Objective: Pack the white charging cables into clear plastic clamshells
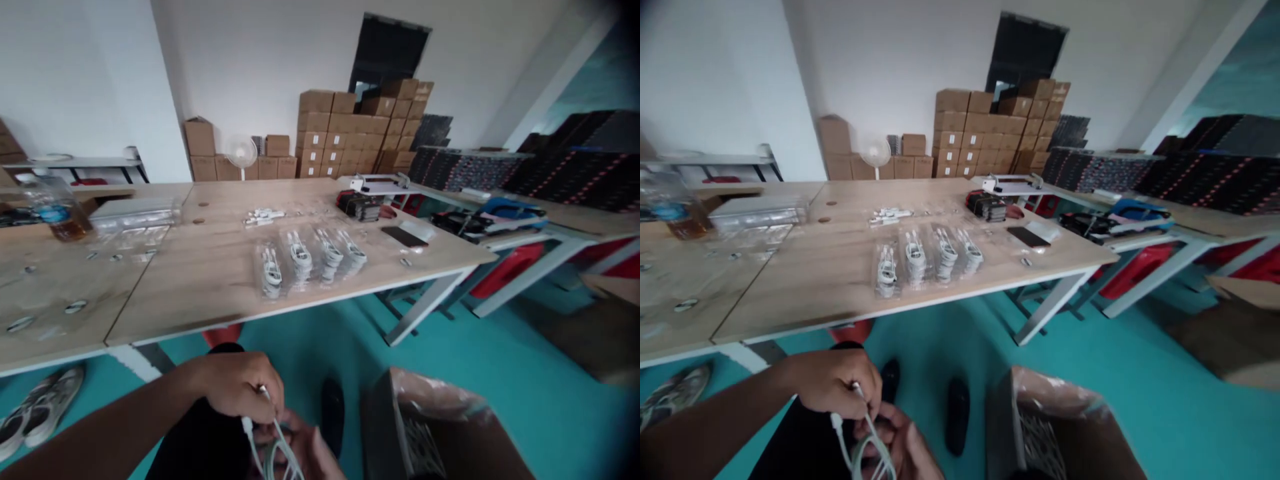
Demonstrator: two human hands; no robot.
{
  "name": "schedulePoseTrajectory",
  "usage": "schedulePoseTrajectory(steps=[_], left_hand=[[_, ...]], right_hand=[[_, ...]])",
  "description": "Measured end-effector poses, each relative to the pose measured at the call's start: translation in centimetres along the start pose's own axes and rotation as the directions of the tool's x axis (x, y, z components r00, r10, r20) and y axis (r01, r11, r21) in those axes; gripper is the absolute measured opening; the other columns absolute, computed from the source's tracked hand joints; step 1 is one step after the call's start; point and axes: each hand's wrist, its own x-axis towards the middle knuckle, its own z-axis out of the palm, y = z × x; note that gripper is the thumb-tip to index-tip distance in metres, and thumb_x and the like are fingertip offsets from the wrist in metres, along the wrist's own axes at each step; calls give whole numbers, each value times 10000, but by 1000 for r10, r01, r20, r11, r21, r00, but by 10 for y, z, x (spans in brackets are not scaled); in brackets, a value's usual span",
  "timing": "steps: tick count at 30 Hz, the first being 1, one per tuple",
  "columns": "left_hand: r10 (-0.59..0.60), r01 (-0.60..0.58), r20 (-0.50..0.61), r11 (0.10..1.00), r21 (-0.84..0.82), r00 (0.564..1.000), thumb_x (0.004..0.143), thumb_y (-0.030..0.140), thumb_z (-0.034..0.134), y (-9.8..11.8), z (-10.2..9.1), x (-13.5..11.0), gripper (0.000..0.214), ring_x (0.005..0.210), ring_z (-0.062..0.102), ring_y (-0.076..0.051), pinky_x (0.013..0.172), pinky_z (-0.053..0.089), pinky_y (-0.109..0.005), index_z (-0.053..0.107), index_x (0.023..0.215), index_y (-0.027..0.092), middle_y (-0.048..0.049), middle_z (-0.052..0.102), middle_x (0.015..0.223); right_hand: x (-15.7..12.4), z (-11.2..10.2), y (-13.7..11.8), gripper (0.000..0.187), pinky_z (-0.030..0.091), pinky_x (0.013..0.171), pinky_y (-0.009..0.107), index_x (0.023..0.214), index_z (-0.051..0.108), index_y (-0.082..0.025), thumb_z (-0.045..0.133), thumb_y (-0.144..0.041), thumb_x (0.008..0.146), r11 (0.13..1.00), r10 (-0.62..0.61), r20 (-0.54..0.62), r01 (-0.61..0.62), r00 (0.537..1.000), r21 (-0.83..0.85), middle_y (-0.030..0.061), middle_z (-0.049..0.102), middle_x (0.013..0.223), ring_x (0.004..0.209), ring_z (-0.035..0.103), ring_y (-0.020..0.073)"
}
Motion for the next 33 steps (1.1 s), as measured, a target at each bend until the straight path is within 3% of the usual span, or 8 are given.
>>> schedulePoseTrajectory(steps=[2,4,7,9,16,24,30,33], left_hand=[[-64,62,-28,996,-65,998,789,269,566,-31,24,18,202,653,614,-182,596,433,-257,735,699,203,-38,687,708],[-122,87,-220,983,-160,968,815,365,561,-64,41,33,248,625,584,-159,564,408,-239,709,718,190,-29,654,679],[-240,28,-565,934,-357,789,862,499,466,-102,61,45,383,628,559,-136,509,372,-212,636,748,175,-27,613,712],[-326,7,-618,888,-460,716,859,540,455,-116,78,45,413,590,535,-123,468,344,-199,582,726,170,-17,577,676],[-321,-5,-301,678,-735,898,750,500,657,-124,139,44,371,562,547,-115,416,364,-179,544,858,163,-21,593,715],[-400,-19,-111,225,-974,910,778,387,677,-119,145,46,286,624,603,-102,370,323,-134,557,952,195,-10,592,812],[-290,88,50,121,-989,956,841,465,572,-121,150,39,304,597,619,-118,353,305,-151,578,878,163,-47,609,805],[-276,102,80,65,-993,958,833,505,565,-121,149,38,343,506,542,-77,337,199,-146,546,808,164,-32,584,744]], right_hand=[[-10,8,0,685,430,602,284,1072,641,-134,693,-648,623,988,116,161,-97,980,-123,152,723,888,721,671,227],[-14,10,5,515,362,526,227,974,667,-123,679,-563,706,980,97,79,-81,992,-184,84,695,705,562,607,143],[-10,4,15,453,350,498,213,922,664,-154,598,-577,771,989,-84,-195,58,977,-137,30,655,651,514,542,108],[-3,-2,17,468,399,536,229,946,658,-174,593,-599,762,979,-189,-333,150,924,-139,36,672,716,575,566,128],[7,-10,15,612,405,472,250,1079,621,-176,519,-685,756,963,-255,-467,179,846,-201,26,659,697,513,539,138],[8,-4,11,593,383,447,222,1035,649,-194,523,-695,745,958,-279,-505,199,817,-207,-7,594,634,500,477,105],[-1,3,3,552,341,413,229,1049,657,-193,545,-650,760,974,-217,-503,149,836,-173,-56,473,471,415,407,101],[0,-3,1,525,474,573,272,1009,673,-206,530,-647,763,968,-240,-570,235,786,-85,13,639,654,598,581,155]])
